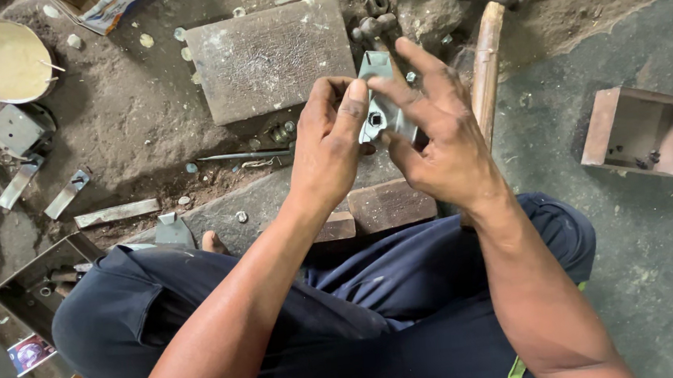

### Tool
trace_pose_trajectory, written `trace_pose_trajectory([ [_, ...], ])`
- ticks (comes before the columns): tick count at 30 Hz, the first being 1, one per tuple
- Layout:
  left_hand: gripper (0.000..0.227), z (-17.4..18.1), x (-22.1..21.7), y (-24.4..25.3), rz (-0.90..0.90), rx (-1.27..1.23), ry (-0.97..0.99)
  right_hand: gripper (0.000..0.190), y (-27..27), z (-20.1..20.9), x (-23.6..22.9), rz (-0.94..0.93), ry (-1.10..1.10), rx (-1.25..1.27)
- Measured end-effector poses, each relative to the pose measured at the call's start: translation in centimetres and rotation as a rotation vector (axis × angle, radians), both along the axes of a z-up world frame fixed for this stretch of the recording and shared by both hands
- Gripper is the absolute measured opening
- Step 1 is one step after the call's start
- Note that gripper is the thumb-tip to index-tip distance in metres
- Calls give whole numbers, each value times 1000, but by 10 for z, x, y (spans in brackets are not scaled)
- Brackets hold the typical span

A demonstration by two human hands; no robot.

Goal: The person sits on the floor and uses a hammer and punch to shape small metal pieces on a wooden block. They repeatedly strike the metal, adjust its position, and inspect the formed parts.

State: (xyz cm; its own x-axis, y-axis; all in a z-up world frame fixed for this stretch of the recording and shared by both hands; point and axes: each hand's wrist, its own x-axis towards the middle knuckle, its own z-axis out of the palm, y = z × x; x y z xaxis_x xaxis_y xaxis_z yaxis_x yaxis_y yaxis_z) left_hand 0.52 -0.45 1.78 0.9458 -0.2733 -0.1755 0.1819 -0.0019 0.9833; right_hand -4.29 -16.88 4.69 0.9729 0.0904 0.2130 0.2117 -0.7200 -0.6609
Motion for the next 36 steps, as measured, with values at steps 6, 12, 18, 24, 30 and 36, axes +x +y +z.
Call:
trace_pose_trajectory([
  [6,39,3,0,0,8,-22,9,49,6,0,0,-92,-39,-77],
  [12,37,4,0,0,9,-55,63,49,3,-3,-2,-53,-126,-156],
  [18,38,3,0,2,7,-48,32,43,2,-2,-3,-44,-110,-138],
  [24,39,3,1,3,21,20,19,39,1,2,-3,-19,-142,-253],
  [30,42,3,1,2,8,-89,50,38,-1,3,-4,-1,-156,-276],
  [36,43,4,1,-3,-35,-190,117,38,-3,3,-4,-7,-169,-294],
])
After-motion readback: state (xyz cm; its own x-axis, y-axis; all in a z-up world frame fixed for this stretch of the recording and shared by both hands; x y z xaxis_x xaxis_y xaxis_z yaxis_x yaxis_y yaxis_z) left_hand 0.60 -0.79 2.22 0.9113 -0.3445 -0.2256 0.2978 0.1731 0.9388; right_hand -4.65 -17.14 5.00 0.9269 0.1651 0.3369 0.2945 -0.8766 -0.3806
